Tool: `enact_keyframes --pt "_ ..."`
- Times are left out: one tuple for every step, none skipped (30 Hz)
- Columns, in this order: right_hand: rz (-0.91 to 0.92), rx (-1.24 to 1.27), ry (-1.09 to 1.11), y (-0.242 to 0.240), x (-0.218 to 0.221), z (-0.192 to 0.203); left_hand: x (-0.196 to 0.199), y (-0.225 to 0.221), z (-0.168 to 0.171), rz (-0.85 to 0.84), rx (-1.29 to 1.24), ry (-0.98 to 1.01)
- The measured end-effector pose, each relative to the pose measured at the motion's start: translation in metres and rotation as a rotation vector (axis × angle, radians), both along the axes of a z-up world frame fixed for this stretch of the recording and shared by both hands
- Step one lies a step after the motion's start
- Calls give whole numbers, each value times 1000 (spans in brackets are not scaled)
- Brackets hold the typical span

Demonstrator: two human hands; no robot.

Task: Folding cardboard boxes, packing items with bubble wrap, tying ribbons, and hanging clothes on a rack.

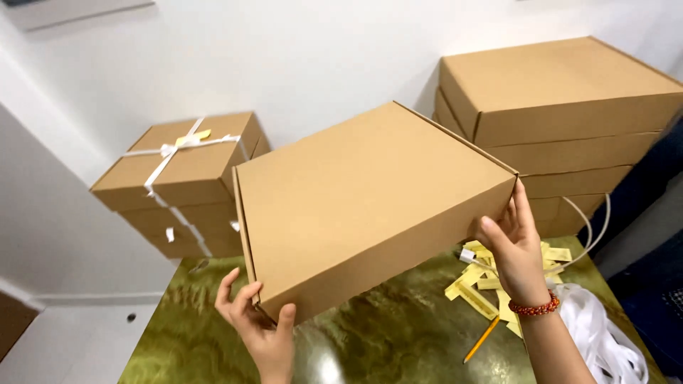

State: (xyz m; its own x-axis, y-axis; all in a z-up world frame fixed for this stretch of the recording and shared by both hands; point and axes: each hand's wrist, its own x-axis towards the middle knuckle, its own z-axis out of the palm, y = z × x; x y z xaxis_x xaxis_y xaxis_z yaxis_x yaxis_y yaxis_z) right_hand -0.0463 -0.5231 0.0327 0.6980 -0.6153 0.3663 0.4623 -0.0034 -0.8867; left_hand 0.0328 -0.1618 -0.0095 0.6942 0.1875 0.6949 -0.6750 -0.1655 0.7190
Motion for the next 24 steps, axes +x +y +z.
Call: enact_keyframes --pt "-23 0 -11 -2 -4 9 3 -10 5 -23 0 -11" --pt "-52 -111 -40 -3 -9 17 5 -19 9 3 3 -77" --pt "-83 -221 -60 -3 -15 23 6 -27 11 27 6 -136" --pt "-108 -221 -63 -10 -18 19 9 -37 15 2 5 -142" --pt "-142 -262 -141 -16 -19 16 14 -47 21 -43 -22 -169" --pt "-176 -304 -217 -23 -19 14 19 -58 26 -88 -50 -195" --pt "-198 -302 -222 -31 -23 12 26 -71 29 -109 -48 -203" --pt "-236 -283 -233 -39 -27 11 34 -83 32 -176 -64 -216" --pt "-272 -259 -244 -45 -30 8 41 -94 35 -242 -76 -229" --pt "-292 -253 -249 -47 -38 2 36 -100 40 -262 -70 -236" --pt "-391 -299 -210 -54 -43 0 33 -109 47 -300 -32 -285" --pt "-491 -343 -170 -60 -47 -3 30 -118 54 -339 5 -335" --pt "-509 -345 -168 -60 -50 -3 34 -128 55 -357 3 -336" --pt "-533 -355 -161 -60 -53 -3 38 -139 57 -414 4 -341" --pt "-557 -367 -156 -60 -55 -1 43 -150 60 -470 3 -347" --pt "-574 -370 -156 -59 -56 3 45 -163 65 -486 -1 -350" --pt "-584 -383 -114 -57 -57 6 47 -176 69 -543 -9 -303" --pt "-594 -395 -72 -56 -57 9 48 -189 72 -600 -16 -256" --pt "-606 -401 -72 -55 -56 10 52 -202 72 -611 -23 -258" --pt "-584 -397 -5 -55 -54 11 56 -216 72 -622 -3 -237" --pt "-558 -393 63 -55 -52 12 60 -231 71 -629 18 -215" --pt "-565 -399 63 -61 -50 6 61 -242 73 -636 11 -217" --pt "-541 -396 80 -66 -48 0 62 -252 73 -663 18 -164" --pt "-516 -394 98 -71 -46 -7 63 -263 73 -689 26 -111"
